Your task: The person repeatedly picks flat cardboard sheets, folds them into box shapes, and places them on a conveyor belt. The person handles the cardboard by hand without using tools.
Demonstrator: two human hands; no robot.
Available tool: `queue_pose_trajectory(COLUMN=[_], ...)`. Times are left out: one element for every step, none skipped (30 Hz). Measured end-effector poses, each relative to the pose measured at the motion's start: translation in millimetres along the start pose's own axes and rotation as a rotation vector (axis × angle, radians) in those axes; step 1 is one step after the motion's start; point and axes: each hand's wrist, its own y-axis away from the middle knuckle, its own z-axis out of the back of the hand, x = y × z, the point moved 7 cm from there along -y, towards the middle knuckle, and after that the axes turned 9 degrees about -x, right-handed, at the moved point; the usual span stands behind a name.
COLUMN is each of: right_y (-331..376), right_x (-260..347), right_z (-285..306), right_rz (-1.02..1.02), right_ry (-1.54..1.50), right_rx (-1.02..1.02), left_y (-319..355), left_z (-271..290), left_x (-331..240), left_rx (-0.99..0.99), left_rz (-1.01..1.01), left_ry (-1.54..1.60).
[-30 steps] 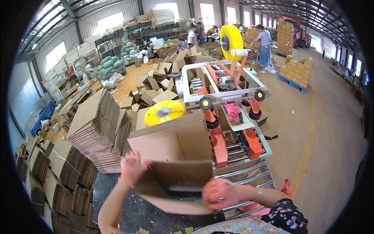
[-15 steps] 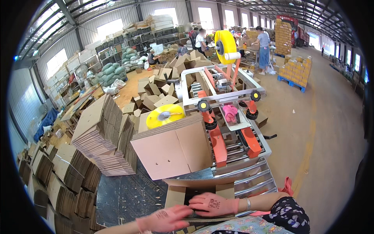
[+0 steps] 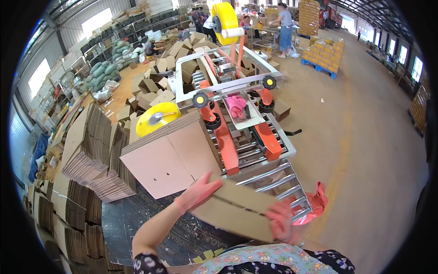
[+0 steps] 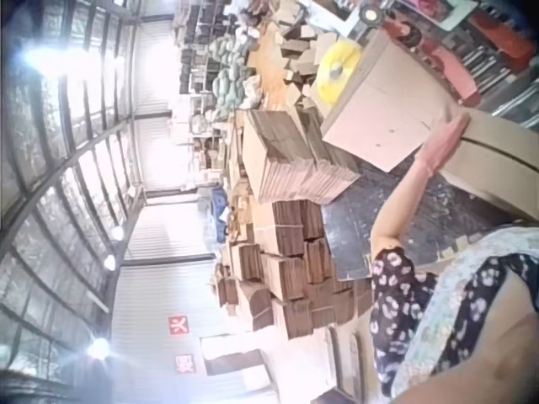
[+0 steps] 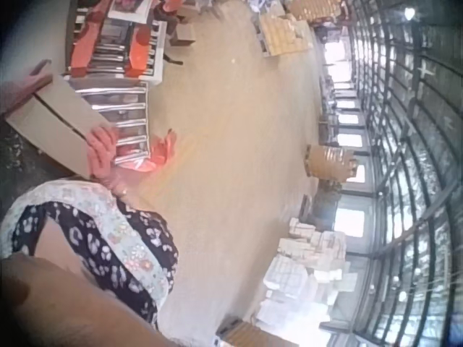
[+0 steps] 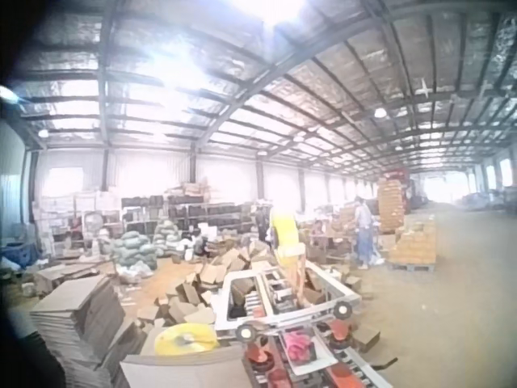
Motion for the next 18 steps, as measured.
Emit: queue_pose_trajectory(right_y=[0,-2,-2,10,29,13,-5,-21,-38,-58,-58,-65,-85,-101,-123,-143,-158,-187], right_x=[-15,-21,-22,-37,-61,-62,-82,-97,-111,-127,-142,-152,-148,-140,-111,-76,-48,6], right_z=[14,36,55,57,50,46,29,11,-21,-47,-69,-82,-92,-104,-130,-167,-205,-241], right_rz=[-0.089,-0.079,-0.072,-0.067,-0.061,-0.045,-0.304,-0.168,-0.028,0.056,-0.007,0.074,0.040,0.007,0.074,0.147,0.402,0.525], right_ry=[-0.006,0.107,0.213,0.269,0.327,0.379,0.516,0.526,0.489,0.465,0.433,0.378,0.400,0.420,0.246,0.079,-0.203,-0.100], right_rx=[-0.135,-0.219,-0.284,-0.346,-0.410,-0.485,-0.125,-0.321,-0.490,-0.530,-0.569,-0.576,-0.538,-0.497,-0.312,-0.130,-0.184,-0.035], left_y=[-27,-50,-68,-87,-122,-140,-152,-153,-142,-127,-112,-97,-91,-82,-77,-73,-77,-71], left_z=[-19,-41,-62,-83,-112,-115,-113,-121,-123,-123,-119,-106,-85,-61,-34,-4,20,43], left_x=[-37,-69,-94,-122,-120,-135,-144,-161,-164,-164,-150,-135,-111,-82,-50,-15,27,73], left_rx=[0.059,0.065,0.066,0.094,0.047,-0.146,-0.349,-0.517,-0.531,-0.550,-0.534,-0.493,-0.511,-0.532,-0.568,-0.605,-0.493,-0.380], left_rz=[-0.075,-0.181,-0.269,-0.369,-0.457,-0.622,-0.777,-0.956,-1.081,-1.201,-1.283,-1.247,-1.162,-1.075,-0.943,-0.816,-0.688,-0.528], left_ry=[-0.006,-0.036,-0.054,-0.144,-0.253,-0.286,-0.318,-0.335,-0.396,-0.459,-0.516,-0.559,-0.565,-0.570,-0.604,-0.633,-0.661,-0.678])
